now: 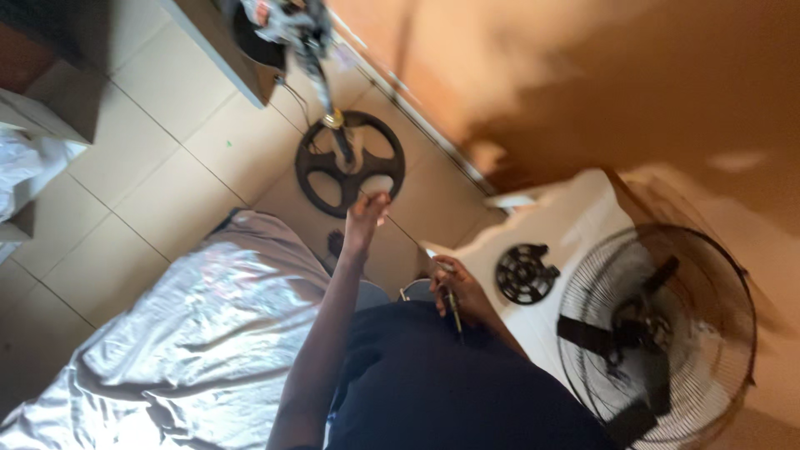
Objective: The person uses a screwdriver to remove screws from the back cover of a standing fan motor housing. They detach the cover, set it aside, and then remove the motor assembly from the fan stand, placing it on a nearby chair.
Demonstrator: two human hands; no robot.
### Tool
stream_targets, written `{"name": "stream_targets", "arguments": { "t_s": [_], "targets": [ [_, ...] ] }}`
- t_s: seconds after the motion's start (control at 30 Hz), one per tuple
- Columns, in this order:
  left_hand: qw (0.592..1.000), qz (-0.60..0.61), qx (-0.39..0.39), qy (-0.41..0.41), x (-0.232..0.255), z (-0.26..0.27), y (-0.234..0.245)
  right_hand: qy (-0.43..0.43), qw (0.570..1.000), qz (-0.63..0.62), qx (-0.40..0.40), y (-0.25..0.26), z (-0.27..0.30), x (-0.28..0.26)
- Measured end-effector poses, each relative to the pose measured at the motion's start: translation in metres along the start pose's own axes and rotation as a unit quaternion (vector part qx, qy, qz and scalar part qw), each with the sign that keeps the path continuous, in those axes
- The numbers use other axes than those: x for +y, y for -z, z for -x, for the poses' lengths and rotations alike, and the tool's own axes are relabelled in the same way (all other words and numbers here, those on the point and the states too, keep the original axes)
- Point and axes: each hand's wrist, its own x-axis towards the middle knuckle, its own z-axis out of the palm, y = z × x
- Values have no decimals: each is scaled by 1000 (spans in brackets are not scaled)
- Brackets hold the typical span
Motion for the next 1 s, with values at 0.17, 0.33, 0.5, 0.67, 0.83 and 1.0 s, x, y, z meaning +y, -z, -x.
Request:
{"name": "stream_targets", "arguments": {
  "t_s": [0.17, 0.33, 0.5, 0.67, 0.83, 1.0],
  "targets": [
    [974, 94, 110, -174, 56, -119, 29, 33, 993, -98, 59, -51, -56, -54],
    [895, -123, 331, -274, 94, -216, 22, 81, 988, -105, 75, -78, -81, -97],
    [941, -161, 254, -155, 95, -250, 23, 93, 981, -148, 82, -93, -77, -83],
    [930, -132, 193, -284, 91, -257, 43, 11, 979, -162, 120, -90, -91, -79],
    [921, -83, 232, -302, 75, -264, 49, 19, 990, -118, 77, -79, -122, -96],
    [925, 121, 227, -281, 67, -287, 39, 3, 997, -60, 57, -78, -145, -138]
  ]
}}
